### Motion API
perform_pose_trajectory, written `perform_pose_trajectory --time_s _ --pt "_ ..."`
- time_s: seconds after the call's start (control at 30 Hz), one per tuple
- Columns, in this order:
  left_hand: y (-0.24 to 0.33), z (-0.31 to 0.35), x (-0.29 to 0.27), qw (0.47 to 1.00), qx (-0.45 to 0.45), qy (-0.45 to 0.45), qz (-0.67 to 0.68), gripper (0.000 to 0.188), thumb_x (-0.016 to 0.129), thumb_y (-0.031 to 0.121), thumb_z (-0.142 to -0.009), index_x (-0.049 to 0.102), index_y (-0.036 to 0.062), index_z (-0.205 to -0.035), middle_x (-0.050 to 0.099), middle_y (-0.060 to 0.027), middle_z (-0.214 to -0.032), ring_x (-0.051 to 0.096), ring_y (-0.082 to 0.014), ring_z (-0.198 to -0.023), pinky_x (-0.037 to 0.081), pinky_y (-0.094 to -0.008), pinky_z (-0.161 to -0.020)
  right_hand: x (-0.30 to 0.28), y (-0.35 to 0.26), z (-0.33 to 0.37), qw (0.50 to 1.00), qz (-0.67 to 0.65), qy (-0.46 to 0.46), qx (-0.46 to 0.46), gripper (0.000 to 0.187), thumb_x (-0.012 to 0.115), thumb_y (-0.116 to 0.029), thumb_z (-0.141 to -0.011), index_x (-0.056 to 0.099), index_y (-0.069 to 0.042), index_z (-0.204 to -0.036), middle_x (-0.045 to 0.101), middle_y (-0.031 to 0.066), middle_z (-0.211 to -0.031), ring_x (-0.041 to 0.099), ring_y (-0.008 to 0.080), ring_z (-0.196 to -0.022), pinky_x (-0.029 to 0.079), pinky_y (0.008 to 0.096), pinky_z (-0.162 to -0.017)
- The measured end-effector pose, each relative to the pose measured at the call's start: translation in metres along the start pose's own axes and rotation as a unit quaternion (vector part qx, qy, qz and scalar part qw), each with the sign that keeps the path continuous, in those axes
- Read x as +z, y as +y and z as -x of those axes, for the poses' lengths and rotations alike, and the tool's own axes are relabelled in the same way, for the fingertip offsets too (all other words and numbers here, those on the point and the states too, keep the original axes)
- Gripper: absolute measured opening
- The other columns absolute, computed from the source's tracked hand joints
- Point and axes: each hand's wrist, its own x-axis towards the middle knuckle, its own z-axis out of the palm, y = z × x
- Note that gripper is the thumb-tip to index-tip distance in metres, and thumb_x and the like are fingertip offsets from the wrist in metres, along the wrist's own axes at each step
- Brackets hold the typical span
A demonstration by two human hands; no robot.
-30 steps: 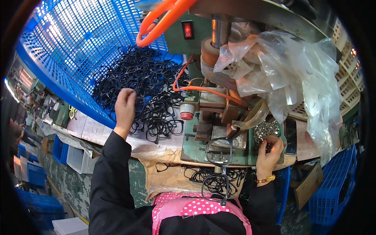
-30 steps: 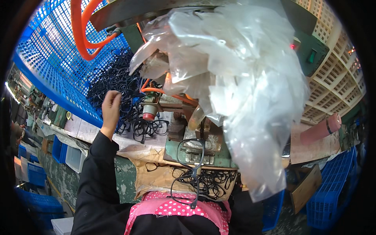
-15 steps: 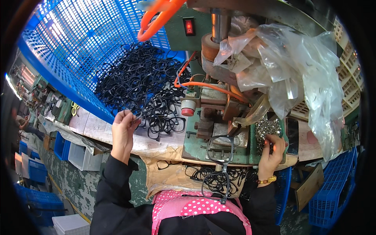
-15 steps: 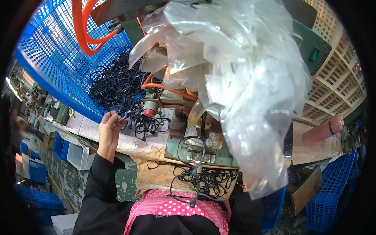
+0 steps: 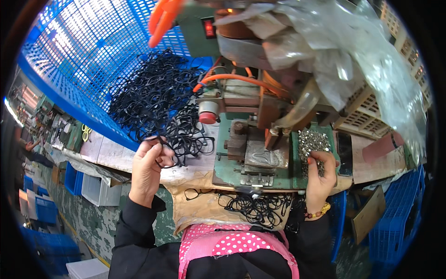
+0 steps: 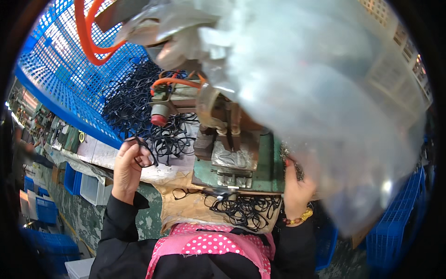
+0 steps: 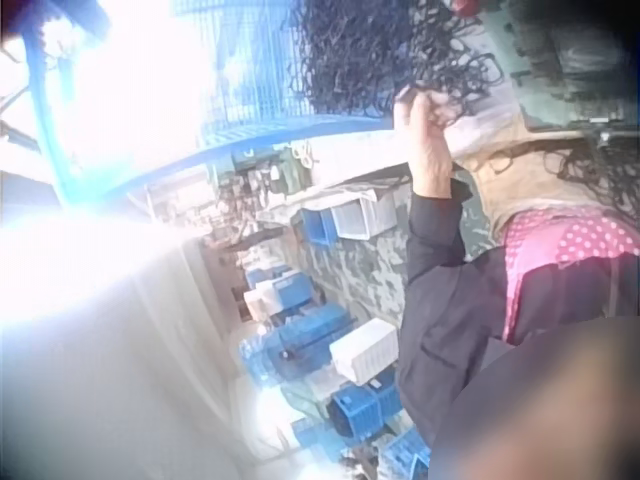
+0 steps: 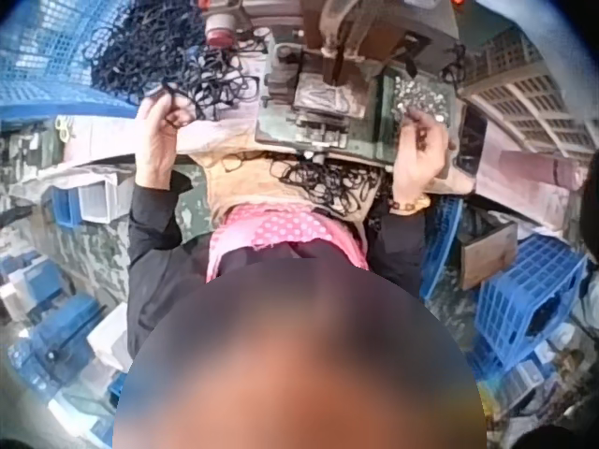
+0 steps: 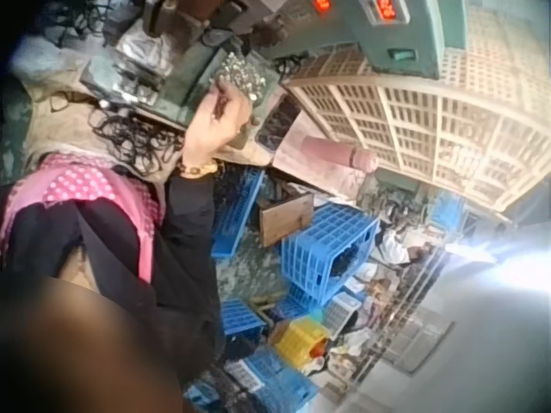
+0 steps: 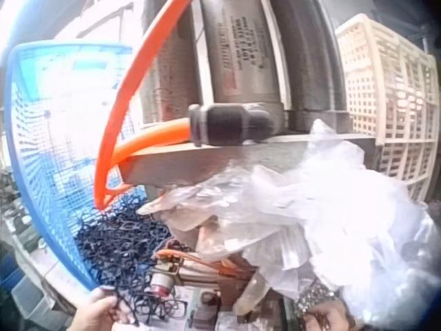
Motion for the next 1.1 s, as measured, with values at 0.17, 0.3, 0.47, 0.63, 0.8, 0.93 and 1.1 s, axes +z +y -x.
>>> perform_pose_trajectory --time_s 0.17,0.3,0.47,0.63,0.8,0.93,1.1 --pt "0.027 0.025 0.070 0.981 0.053 -0.166 0.081 0.017 0.054 0.009 -0.102 0.051 0.0004 -0.116 0.067 -0.0168 -0.100 0.072 -0.0272 -0.080 0.062 -0.0393 -0.068 0.018 -0.053 -0.012 0.984 -0.152 -0.087 -0.036 0.018 0.068 0.006 -0.088 0.065 -0.001 -0.104 0.062 0.0066 -0.107 0.059 0.0171 -0.103 0.043 0.0314 -0.097" --pt "0.031 0.029 0.119 0.955 0.240 -0.156 -0.074 0.008 0.055 -0.008 -0.100 0.053 -0.0016 -0.105 0.067 -0.0127 -0.106 0.072 -0.0205 -0.084 0.059 -0.0342 -0.075 0.045 -0.064 -0.009 0.966 -0.235 -0.106 -0.009 0.028 0.069 0.005 -0.089 0.058 -0.001 -0.114 0.061 0.0052 -0.108 0.057 0.0141 -0.101 0.044 0.0291 -0.095" --pt "0.031 0.019 0.137 0.939 0.312 -0.122 -0.083 0.007 0.061 -0.008 -0.097 0.056 -0.0027 -0.098 0.067 -0.0131 -0.108 0.074 -0.0232 -0.087 0.058 -0.0311 -0.080 0.053 -0.072 -0.006 0.957 -0.270 -0.098 0.025 0.036 0.071 0.004 -0.090 0.051 -0.001 -0.119 0.062 0.0059 -0.109 0.058 0.0140 -0.101 0.045 0.0296 -0.095" --pt "0.026 0.021 0.139 0.958 0.265 -0.100 -0.042 0.005 0.062 -0.006 -0.097 0.058 -0.0030 -0.097 0.067 -0.0126 -0.107 0.075 -0.0240 -0.088 0.057 -0.0300 -0.079 0.059 -0.081 -0.008 0.933 -0.345 -0.083 0.051 0.039 0.070 0.005 -0.090 0.050 0.001 -0.123 0.064 0.0077 -0.109 0.060 0.0147 -0.101 0.045 0.0304 -0.095" --pt "0.037 0.028 0.139 0.943 0.259 -0.145 -0.152 0.020 0.054 0.010 -0.106 0.066 -0.0062 -0.110 0.071 -0.0115 -0.096 0.073 -0.0177 -0.083 0.055 -0.0282 -0.079 0.057 -0.078 -0.006 0.932 -0.347 -0.087 0.057 0.047 0.067 0.007 -0.092 0.047 0.004 -0.134 0.065 0.0118 -0.116 0.064 0.0170 -0.106 0.049 0.0301 -0.095" --pt "0.038 0.058 0.134 0.899 -0.124 -0.393 -0.145 0.034 0.047 0.025 -0.109 0.066 -0.0039 -0.113 0.074 -0.0107 -0.091 0.070 -0.0137 -0.069 0.053 -0.0248 -0.064 0.043 -0.076 -0.007 0.945 -0.306 -0.103 0.044 0.036 0.064 0.005 -0.095 0.052 0.003 -0.129 0.066 0.0116 -0.113 0.064 0.0165 -0.105 0.048 0.0294 -0.096" --pt "-0.005 0.050 0.144 0.836 -0.382 -0.394 0.016 0.039 0.046 0.025 -0.108 0.066 -0.0089 -0.105 0.072 -0.0234 -0.077 0.067 -0.0230 -0.050 0.053 -0.0284 -0.048 0.024 -0.064 -0.010 0.948 -0.308 -0.067 0.046 0.028 0.060 0.004 -0.096 0.057 0.002 -0.124 0.066 0.0099 -0.113 0.064 0.0177 -0.105 0.047 0.0316 -0.098"
